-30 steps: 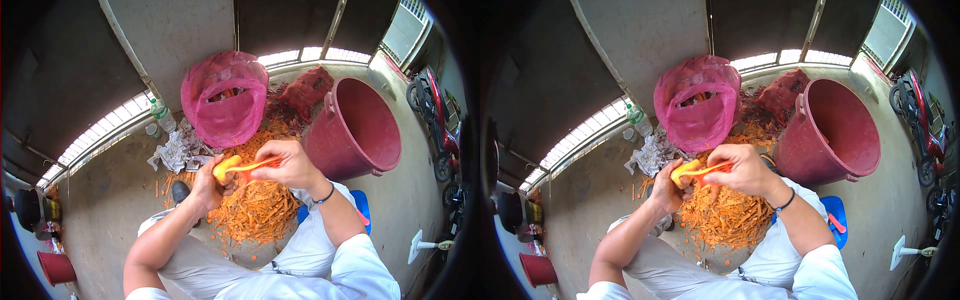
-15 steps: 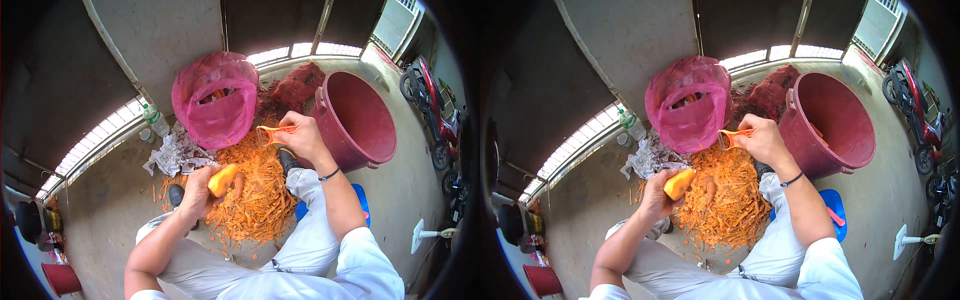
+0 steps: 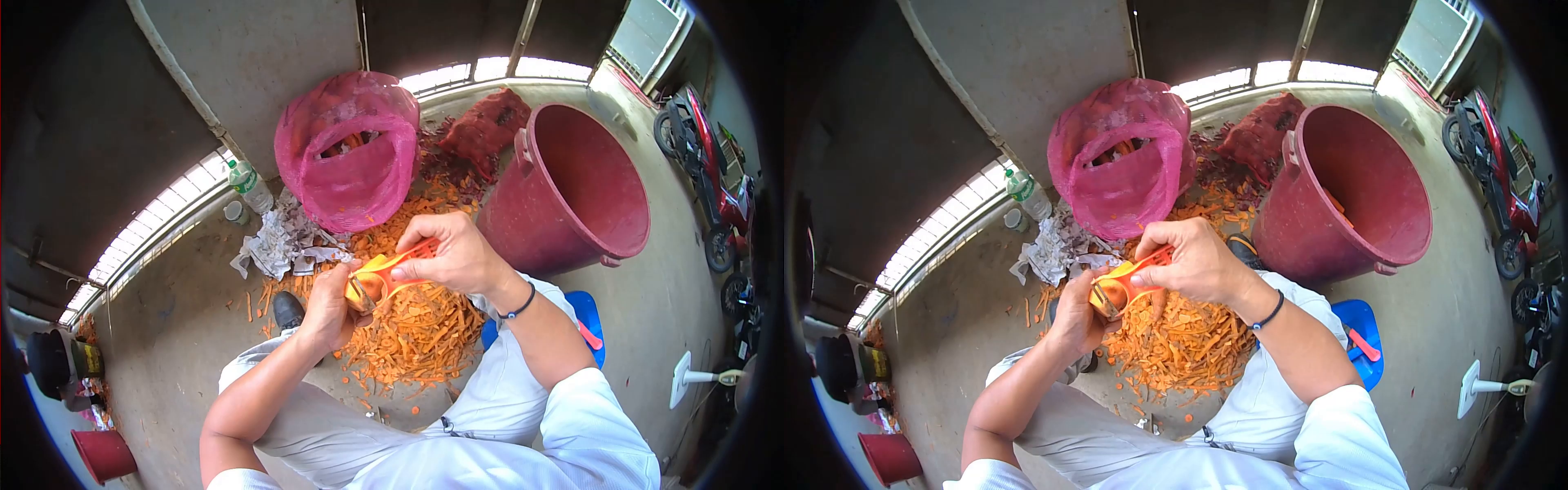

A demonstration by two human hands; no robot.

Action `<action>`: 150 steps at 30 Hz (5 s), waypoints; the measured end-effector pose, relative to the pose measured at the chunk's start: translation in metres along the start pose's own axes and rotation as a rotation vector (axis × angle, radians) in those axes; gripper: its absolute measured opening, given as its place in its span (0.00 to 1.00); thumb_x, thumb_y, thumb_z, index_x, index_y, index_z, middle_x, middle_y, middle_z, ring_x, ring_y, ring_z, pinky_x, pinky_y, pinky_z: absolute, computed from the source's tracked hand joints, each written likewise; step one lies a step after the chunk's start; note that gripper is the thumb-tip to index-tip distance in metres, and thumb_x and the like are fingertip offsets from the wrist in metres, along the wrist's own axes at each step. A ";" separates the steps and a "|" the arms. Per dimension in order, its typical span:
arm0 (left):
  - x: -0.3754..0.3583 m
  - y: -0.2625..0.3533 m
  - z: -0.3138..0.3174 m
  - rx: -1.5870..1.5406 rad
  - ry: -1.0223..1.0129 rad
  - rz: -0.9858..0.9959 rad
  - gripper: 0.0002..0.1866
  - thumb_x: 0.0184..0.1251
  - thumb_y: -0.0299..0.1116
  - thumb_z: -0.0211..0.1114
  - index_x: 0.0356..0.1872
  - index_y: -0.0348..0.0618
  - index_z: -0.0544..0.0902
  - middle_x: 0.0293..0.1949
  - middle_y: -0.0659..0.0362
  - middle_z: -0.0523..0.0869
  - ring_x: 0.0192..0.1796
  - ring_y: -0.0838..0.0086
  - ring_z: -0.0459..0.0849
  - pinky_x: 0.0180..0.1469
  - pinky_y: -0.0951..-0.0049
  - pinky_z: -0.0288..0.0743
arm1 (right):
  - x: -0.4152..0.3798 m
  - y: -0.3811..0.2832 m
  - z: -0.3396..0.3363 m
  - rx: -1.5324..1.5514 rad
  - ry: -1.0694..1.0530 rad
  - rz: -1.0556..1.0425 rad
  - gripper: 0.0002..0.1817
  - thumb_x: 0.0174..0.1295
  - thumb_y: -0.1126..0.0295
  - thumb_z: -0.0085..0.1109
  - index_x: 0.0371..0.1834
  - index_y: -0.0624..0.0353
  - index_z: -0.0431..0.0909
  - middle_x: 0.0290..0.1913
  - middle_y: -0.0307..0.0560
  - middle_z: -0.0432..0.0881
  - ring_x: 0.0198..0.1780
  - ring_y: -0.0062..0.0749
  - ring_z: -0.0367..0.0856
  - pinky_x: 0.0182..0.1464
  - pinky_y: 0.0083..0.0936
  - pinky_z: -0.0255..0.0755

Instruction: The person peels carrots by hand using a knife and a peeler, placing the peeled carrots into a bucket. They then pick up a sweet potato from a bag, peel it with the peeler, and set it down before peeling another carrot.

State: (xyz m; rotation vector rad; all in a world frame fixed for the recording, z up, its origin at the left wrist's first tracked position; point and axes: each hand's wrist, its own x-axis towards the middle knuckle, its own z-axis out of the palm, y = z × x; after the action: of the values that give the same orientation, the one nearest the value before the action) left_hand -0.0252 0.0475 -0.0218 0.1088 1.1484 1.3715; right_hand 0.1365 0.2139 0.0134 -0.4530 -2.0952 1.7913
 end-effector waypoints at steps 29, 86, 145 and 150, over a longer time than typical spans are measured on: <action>-0.005 -0.001 -0.019 -0.009 -0.162 0.005 0.21 0.77 0.51 0.52 0.53 0.46 0.81 0.33 0.59 0.81 0.25 0.74 0.72 0.27 0.71 0.63 | 0.007 0.005 -0.050 -0.428 0.320 -0.025 0.08 0.57 0.79 0.77 0.35 0.67 0.84 0.33 0.39 0.87 0.36 0.15 0.83 0.39 0.18 0.79; -0.008 -0.006 -0.003 0.008 -0.050 0.052 0.18 0.78 0.48 0.56 0.56 0.47 0.80 0.41 0.60 0.85 0.35 0.75 0.81 0.28 0.74 0.67 | 0.000 -0.001 0.010 0.040 -0.073 -0.056 0.10 0.56 0.79 0.79 0.38 0.67 0.87 0.34 0.43 0.89 0.37 0.19 0.87 0.39 0.20 0.80; -0.019 -0.014 -0.016 -0.217 -0.068 -0.016 0.24 0.72 0.55 0.62 0.56 0.48 0.80 0.30 0.56 0.80 0.22 0.73 0.73 0.22 0.75 0.58 | 0.010 0.016 -0.010 0.255 -0.021 -0.086 0.09 0.55 0.84 0.78 0.36 0.64 0.88 0.35 0.41 0.89 0.39 0.19 0.86 0.44 0.18 0.81; -0.025 0.006 -0.010 0.069 -0.060 0.090 0.27 0.74 0.56 0.61 0.54 0.39 0.81 0.35 0.54 0.85 0.22 0.72 0.74 0.21 0.76 0.63 | 0.019 0.037 -0.070 -0.026 0.336 -0.022 0.09 0.56 0.81 0.77 0.37 0.63 0.85 0.34 0.42 0.89 0.36 0.20 0.87 0.39 0.19 0.81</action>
State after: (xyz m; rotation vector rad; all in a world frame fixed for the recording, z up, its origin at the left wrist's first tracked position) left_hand -0.0310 0.0240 -0.0090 0.2523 1.1525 1.3984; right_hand 0.1528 0.2896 -0.0122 -0.6833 -1.8833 1.5517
